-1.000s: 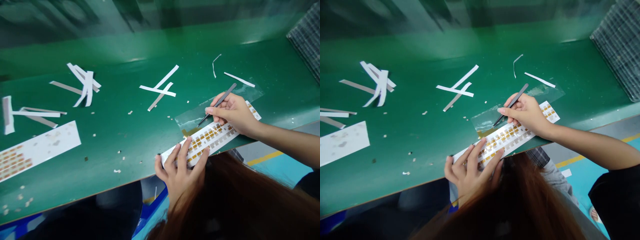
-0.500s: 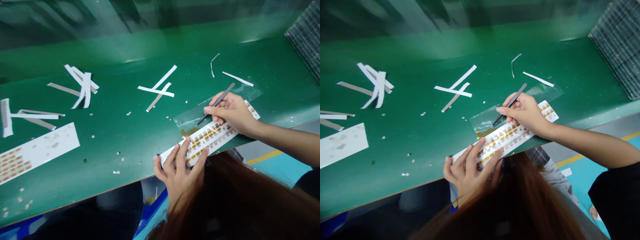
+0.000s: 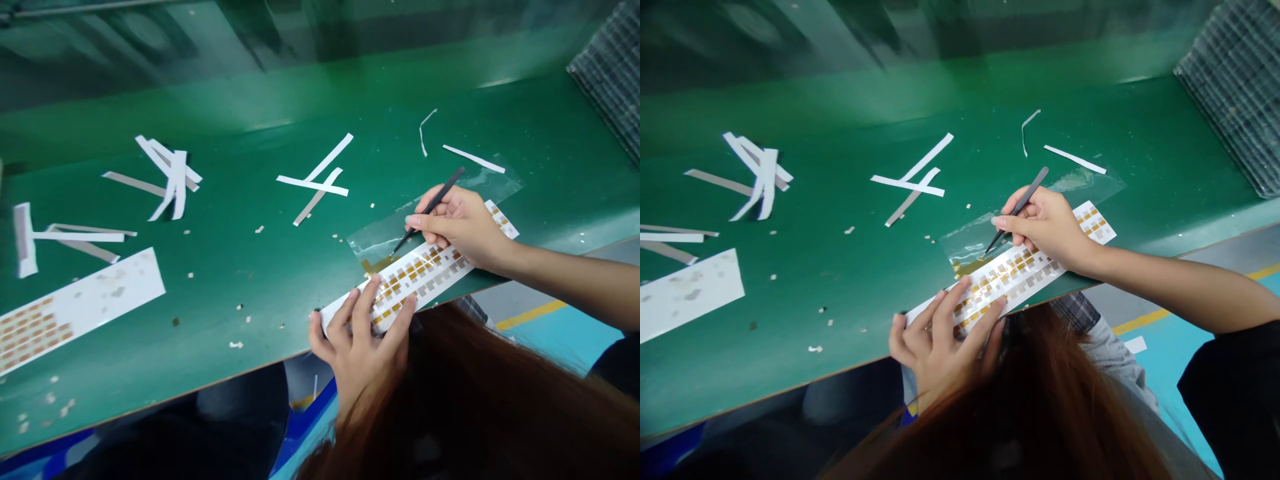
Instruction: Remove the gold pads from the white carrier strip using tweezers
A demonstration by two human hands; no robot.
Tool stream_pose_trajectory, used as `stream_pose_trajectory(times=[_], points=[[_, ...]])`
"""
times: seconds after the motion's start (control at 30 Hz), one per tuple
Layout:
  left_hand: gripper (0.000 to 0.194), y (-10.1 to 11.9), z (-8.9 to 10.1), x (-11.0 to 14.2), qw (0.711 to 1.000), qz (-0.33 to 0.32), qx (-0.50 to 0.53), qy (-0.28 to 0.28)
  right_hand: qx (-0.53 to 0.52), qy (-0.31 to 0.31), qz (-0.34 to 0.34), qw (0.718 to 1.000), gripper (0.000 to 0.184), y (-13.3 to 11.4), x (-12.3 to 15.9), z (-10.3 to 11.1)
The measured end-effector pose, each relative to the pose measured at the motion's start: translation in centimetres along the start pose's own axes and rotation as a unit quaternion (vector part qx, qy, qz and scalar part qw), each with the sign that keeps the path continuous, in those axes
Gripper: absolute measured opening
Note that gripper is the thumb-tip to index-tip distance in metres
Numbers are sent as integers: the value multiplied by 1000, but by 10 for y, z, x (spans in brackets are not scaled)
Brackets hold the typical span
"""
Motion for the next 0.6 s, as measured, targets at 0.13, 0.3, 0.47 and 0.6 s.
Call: stream_pose_trajectory(times=[0.13,0.3,0.47,0.6], points=[[28,-1,1,1,1000,2,-1,-6,-40,-3,-14,999,34,-4,-2,2],[32,-1,4,1,999,-41,-32,-17,-58,11,4,998,33,-12,17,12],[25,8,4,-5,998,-52,8,-39,-35,-12,-2,999,28,0,39,19],[25,7,3,-6,996,-67,27,-55,-19,-24,0,1000,29,8,41,19]])
Point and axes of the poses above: each hand's wrist, its own x-axis away from the middle knuckle, its own z-axis out of the back of the hand, y = z × x, the point moved 1 cm from there along -x, towards the middle knuckle, and after that the axes turned 11 degrees about x, right-handed, at the moved point
